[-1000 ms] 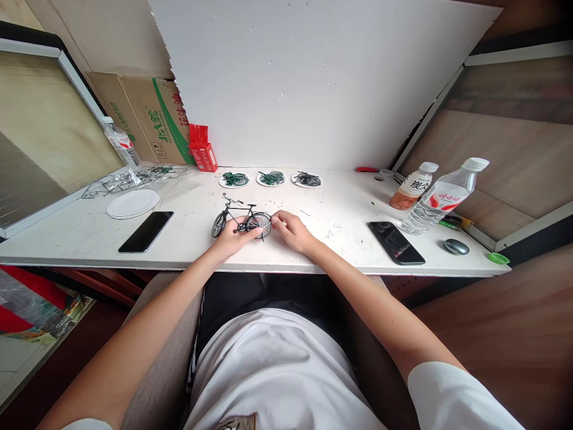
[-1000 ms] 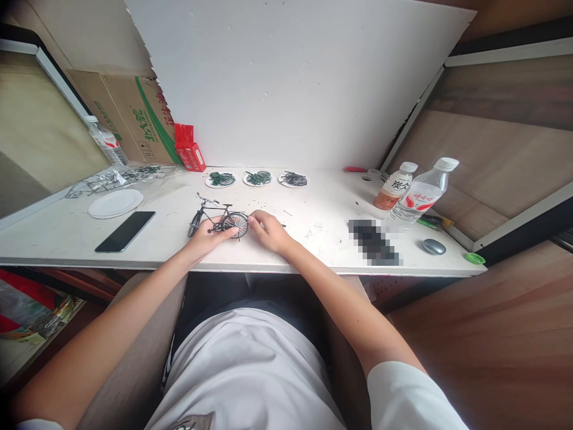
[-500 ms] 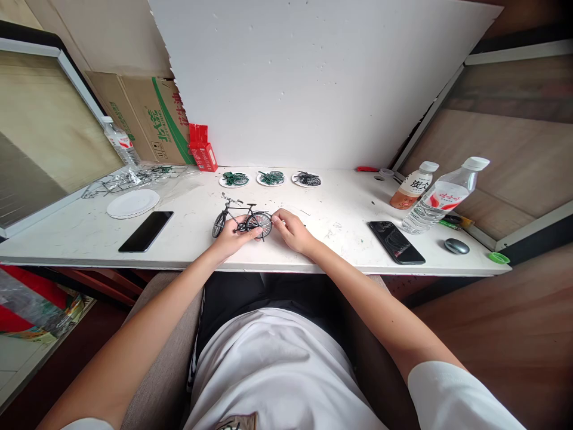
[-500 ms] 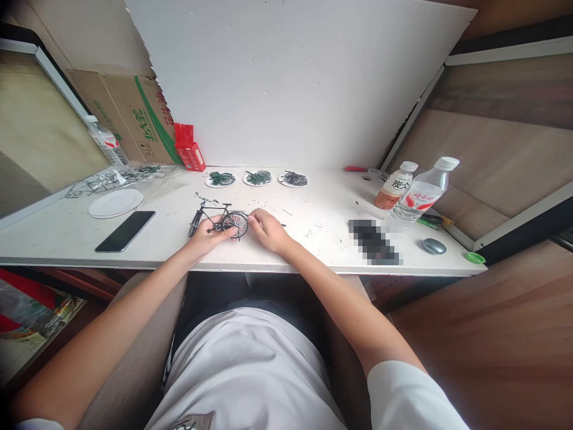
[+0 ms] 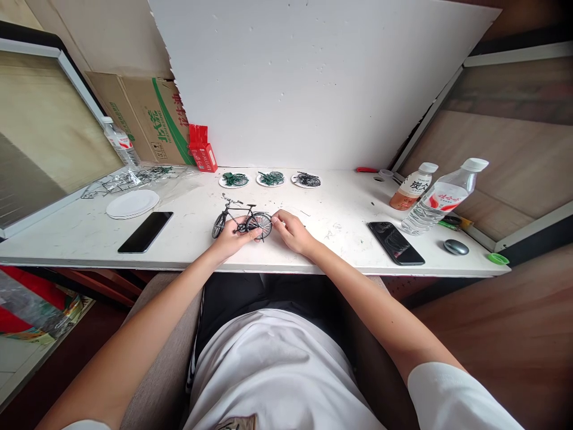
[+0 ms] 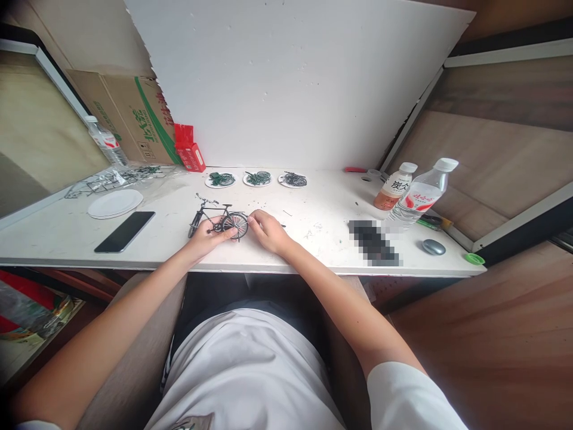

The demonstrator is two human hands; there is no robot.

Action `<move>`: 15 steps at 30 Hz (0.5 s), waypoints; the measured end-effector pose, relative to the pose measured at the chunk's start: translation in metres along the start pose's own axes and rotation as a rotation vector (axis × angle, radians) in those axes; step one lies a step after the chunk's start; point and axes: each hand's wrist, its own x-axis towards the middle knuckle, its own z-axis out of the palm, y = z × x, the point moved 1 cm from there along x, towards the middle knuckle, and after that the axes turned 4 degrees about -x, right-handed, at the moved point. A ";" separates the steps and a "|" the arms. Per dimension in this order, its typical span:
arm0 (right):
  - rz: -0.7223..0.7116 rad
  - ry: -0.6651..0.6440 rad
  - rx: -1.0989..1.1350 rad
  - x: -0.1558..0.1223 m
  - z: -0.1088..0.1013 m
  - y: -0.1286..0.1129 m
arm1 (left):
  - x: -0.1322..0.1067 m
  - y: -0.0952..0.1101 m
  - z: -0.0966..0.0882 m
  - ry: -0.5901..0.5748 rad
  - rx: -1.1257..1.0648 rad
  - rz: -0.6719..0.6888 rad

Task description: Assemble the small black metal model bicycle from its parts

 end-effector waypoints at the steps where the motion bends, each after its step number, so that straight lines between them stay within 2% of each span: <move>1: 0.001 0.002 0.001 0.000 0.000 0.000 | 0.000 0.000 0.000 -0.002 -0.003 0.001; 3: 0.013 0.034 -0.013 0.000 -0.002 0.000 | 0.000 -0.001 0.000 0.007 -0.022 0.004; 8: 0.118 0.239 -0.122 0.003 -0.010 0.008 | 0.004 -0.001 -0.004 0.063 -0.061 -0.005; 15: 0.224 0.282 -0.136 0.019 -0.019 0.021 | 0.017 0.003 -0.031 0.229 -0.148 -0.070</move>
